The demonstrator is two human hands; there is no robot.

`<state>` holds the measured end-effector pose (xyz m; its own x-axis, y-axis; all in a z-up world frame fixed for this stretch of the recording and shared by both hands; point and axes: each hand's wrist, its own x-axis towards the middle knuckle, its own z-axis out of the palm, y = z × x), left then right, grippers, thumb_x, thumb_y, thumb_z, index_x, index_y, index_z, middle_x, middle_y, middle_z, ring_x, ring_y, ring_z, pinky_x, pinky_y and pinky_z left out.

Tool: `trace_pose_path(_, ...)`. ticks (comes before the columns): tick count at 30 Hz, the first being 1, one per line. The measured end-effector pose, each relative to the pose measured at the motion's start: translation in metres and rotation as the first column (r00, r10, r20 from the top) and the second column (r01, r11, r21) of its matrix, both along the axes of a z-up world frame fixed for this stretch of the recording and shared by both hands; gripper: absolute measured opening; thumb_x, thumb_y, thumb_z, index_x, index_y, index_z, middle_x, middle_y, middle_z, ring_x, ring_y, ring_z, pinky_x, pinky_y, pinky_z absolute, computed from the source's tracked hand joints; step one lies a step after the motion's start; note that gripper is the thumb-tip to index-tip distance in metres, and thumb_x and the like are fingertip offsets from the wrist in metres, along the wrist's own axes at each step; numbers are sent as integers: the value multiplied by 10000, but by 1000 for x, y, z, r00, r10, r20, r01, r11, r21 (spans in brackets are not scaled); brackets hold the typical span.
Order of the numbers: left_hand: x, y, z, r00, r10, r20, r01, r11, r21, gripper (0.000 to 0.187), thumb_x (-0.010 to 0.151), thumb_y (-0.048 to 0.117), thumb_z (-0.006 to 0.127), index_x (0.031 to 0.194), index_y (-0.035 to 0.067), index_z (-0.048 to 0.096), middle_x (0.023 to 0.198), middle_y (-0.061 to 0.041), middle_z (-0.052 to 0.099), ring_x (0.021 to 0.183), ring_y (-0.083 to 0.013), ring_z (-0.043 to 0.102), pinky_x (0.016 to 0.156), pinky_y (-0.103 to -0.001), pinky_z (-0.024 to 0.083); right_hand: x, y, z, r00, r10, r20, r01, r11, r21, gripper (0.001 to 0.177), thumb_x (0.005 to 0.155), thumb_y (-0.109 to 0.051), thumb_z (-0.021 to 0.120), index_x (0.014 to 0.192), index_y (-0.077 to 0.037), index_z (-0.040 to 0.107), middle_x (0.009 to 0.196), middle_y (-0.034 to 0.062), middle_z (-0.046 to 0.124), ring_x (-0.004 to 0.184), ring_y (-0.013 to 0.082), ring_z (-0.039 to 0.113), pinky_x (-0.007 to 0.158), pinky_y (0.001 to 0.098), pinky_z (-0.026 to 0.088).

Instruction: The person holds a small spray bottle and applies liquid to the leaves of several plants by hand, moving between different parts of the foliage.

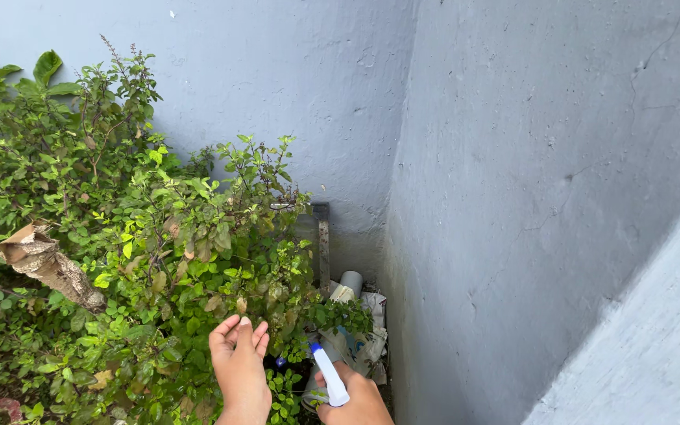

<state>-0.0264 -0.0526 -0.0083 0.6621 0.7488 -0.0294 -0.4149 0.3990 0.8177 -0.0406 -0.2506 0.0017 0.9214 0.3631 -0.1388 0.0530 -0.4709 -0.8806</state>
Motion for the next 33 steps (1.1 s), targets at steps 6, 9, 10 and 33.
trace_pose_path(6, 30, -1, -87, 926, -89, -368, 15, 980, -200, 383, 990, 180, 629, 1311, 93, 439, 1137, -114, 599, 924, -247, 658, 784, -388, 559, 23, 7, -18, 993, -114, 24, 113, 993, 41, 517, 661, -98, 707, 1174, -160, 691, 1055, 58, 771, 980, 178, 761, 927, 288, 539)
trace_pose_path(9, 51, -3, -140, 856, -244, -456, 106, 946, -307, 487, 958, 94, 626, 1392, 135, 409, 1152, -155, 600, 918, -295, 653, 745, -436, 556, 38, 15, -17, 983, -186, 3, 186, 982, 10, 462, 690, -100, 731, 1147, -156, 702, 1033, 62, 775, 934, 195, 741, 894, 306, 546)
trace_pose_path(10, 57, -6, -157, 844, -268, -465, 118, 938, -326, 513, 952, 88, 618, 1416, 147, 407, 1171, -152, 607, 919, -303, 661, 743, -441, 552, 43, 17, -16, 980, -193, -46, 195, 980, 29, 423, 701, -99, 718, 1122, -139, 698, 1006, 72, 770, 890, 222, 747, 859, 334, 562)
trace_pose_path(33, 96, -16, -152, 861, -378, -340, 293, 915, -276, 494, 972, 190, 608, 1452, 124, 512, 1284, -93, 622, 1137, -253, 633, 1005, -380, 480, 71, 25, -59, 991, -119, 60, 121, 992, -38, 244, 692, -122, 737, 935, -110, 727, 865, 122, 788, 890, 248, 800, 849, 335, 592)
